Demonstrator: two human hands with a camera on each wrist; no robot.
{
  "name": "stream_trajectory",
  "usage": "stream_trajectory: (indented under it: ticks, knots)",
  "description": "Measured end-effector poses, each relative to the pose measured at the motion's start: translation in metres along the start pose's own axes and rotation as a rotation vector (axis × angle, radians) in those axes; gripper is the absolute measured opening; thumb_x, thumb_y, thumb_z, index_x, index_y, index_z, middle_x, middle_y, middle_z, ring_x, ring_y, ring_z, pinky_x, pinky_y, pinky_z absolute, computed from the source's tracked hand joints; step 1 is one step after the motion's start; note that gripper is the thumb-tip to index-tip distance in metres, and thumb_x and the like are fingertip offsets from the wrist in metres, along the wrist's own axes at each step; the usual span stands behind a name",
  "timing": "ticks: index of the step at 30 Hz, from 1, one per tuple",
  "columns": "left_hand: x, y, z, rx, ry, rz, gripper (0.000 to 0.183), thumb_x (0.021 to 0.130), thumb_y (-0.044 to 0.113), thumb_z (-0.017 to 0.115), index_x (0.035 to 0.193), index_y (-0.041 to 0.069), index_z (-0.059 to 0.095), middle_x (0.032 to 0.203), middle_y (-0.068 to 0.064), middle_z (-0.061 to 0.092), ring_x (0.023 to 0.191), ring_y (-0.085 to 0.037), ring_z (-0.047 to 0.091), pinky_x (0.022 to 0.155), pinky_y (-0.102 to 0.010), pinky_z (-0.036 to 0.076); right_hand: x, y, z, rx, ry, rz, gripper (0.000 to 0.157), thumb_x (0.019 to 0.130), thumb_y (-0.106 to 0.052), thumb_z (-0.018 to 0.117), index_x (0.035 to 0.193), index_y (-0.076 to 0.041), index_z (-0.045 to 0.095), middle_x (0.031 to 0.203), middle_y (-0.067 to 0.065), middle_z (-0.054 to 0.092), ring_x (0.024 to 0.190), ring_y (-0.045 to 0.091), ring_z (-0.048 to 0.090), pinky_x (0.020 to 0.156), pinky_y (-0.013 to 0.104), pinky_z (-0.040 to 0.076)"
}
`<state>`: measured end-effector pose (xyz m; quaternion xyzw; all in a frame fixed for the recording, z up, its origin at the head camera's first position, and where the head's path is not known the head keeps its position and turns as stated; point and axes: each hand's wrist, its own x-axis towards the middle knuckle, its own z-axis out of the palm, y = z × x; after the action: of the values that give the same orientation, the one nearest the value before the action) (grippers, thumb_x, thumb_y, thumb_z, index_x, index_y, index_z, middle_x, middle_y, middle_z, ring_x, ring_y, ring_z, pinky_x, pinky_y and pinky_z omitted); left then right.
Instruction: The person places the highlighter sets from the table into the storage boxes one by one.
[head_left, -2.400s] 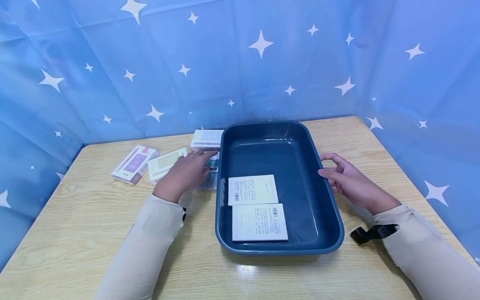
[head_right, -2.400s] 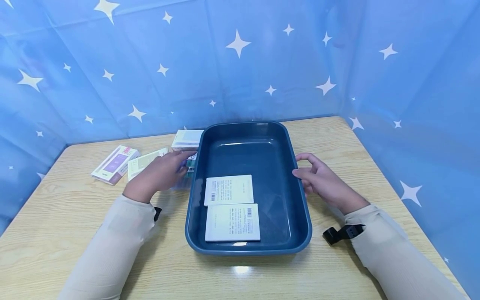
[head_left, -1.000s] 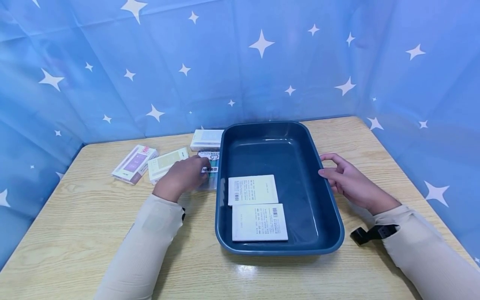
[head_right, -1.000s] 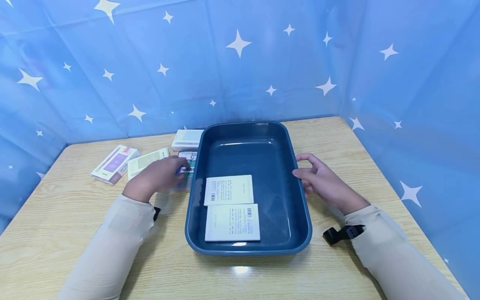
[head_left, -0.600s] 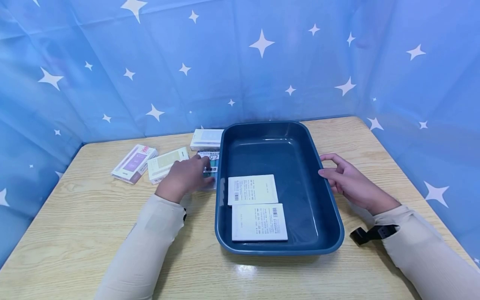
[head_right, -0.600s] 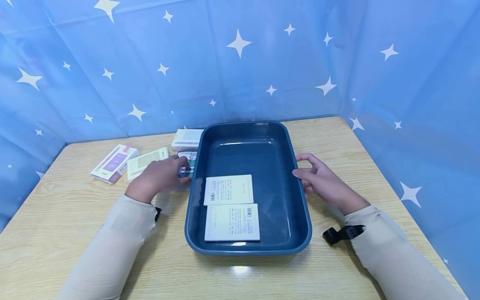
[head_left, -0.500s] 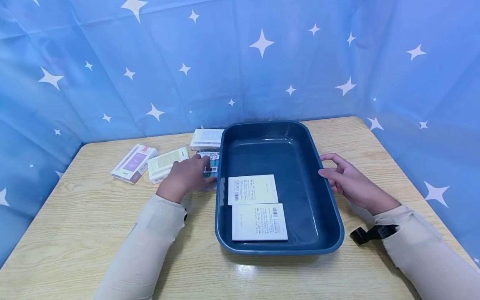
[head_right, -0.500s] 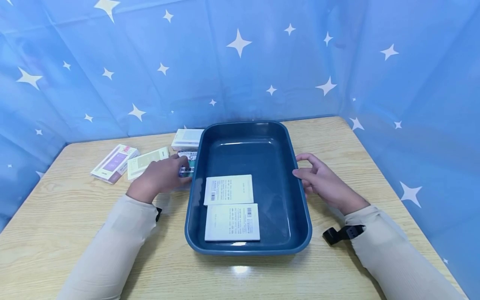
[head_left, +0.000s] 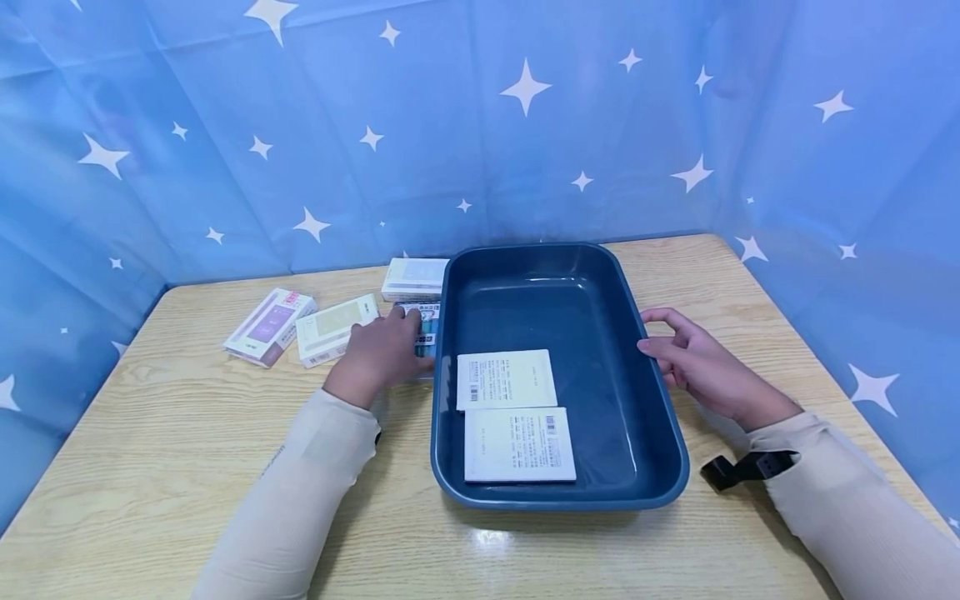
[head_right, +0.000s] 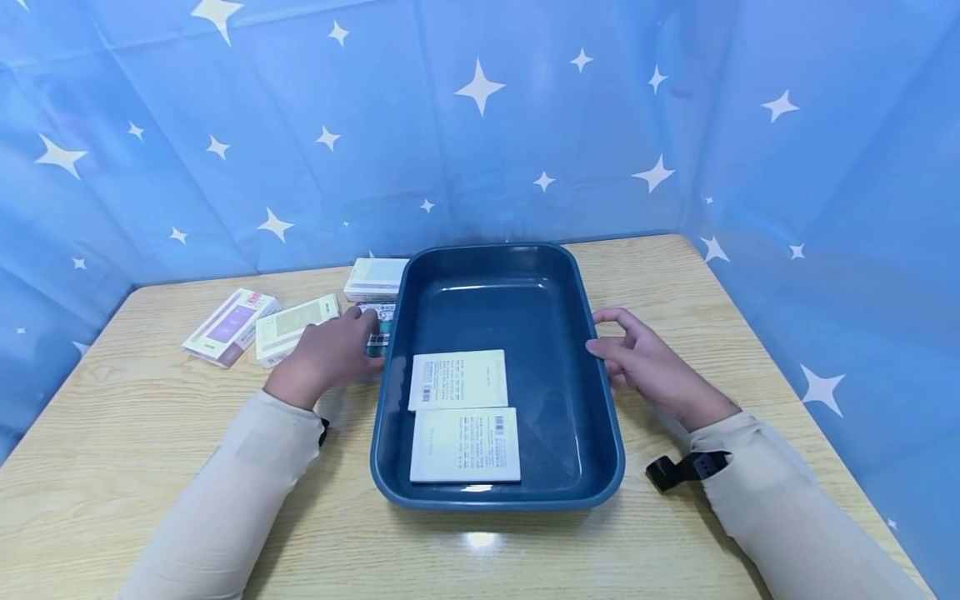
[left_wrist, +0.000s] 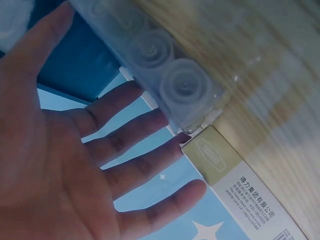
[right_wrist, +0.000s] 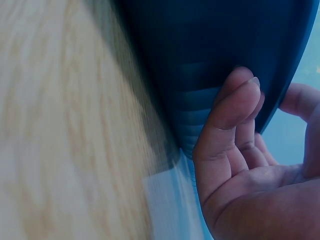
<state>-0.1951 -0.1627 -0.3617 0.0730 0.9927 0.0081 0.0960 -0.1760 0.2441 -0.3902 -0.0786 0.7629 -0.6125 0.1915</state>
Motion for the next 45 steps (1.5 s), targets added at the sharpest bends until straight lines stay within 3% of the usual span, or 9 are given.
stream_trajectory:
  ticks: [7,15,23,37,41,45]
  knots:
    - [0.0007,0.0013,0.0,0.042,-0.03,0.022,0.071,0.09,0.055,0.067,0.152,0.032,0.043,0.134,-0.02,0.053,0.102,-0.038,0.064,0.099,-0.065,0.045,0.0,0.0007,-0.0007,0.023,-0.015,-0.015,0.029,0.106,-0.023,0.05,0.132,-0.024,0.037,0.079,-0.004,0.073,0.069,0.012,0.071,0.062,0.025,0.052]
    - [-0.0022,0.0006,-0.0034,0.065,-0.054,0.03,0.065,0.091,0.057,0.064,0.15,0.035,0.046,0.127,-0.019,0.054,0.091,-0.032,0.062,0.098,-0.062,0.047,0.0002,0.001,-0.0005,0.019,-0.014,-0.016,0.029,0.106,-0.024,0.05,0.131,-0.024,0.037,0.078,-0.004,0.072,0.068,0.012,0.069,0.061,0.025,0.051]
    - [-0.0019,0.0,-0.0034,0.055,-0.034,0.025,0.062,0.09,0.056,0.066,0.145,0.03,0.054,0.121,-0.016,0.057,0.085,-0.029,0.062,0.096,-0.061,0.048,0.0007,0.0004,0.0002,0.006,-0.006,-0.006,0.029,0.106,-0.025,0.05,0.132,-0.025,0.037,0.077,-0.004,0.07,0.067,0.011,0.068,0.062,0.025,0.051]
    - [-0.0021,-0.0021,-0.0054,-0.058,0.022,0.025,0.059,0.086,0.058,0.07,0.131,0.02,0.068,0.117,-0.012,0.067,0.094,-0.03,0.061,0.09,-0.059,0.049,0.0012,0.0019,0.0003,0.025,-0.009,-0.004,0.029,0.106,-0.024,0.05,0.131,-0.025,0.037,0.077,-0.004,0.07,0.068,0.012,0.069,0.063,0.025,0.052]
    - [-0.0002,-0.003,-0.0051,-0.1,0.053,0.037,0.053,0.086,0.055,0.071,0.122,0.016,0.074,0.111,-0.01,0.074,0.087,-0.025,0.062,0.077,-0.046,0.053,0.0013,0.0026,-0.0006,0.039,-0.02,-0.01,0.029,0.106,-0.023,0.049,0.131,-0.024,0.037,0.079,-0.003,0.072,0.069,0.013,0.07,0.064,0.025,0.054]
    - [0.0005,-0.0036,-0.0044,-0.11,0.086,0.045,0.05,0.084,0.052,0.075,0.112,0.011,0.078,0.09,-0.007,0.076,0.074,-0.021,0.061,0.061,-0.031,0.045,0.0014,0.003,-0.0012,0.062,-0.034,-0.025,0.028,0.106,-0.021,0.048,0.132,-0.023,0.037,0.084,-0.002,0.075,0.072,0.013,0.072,0.065,0.025,0.056]
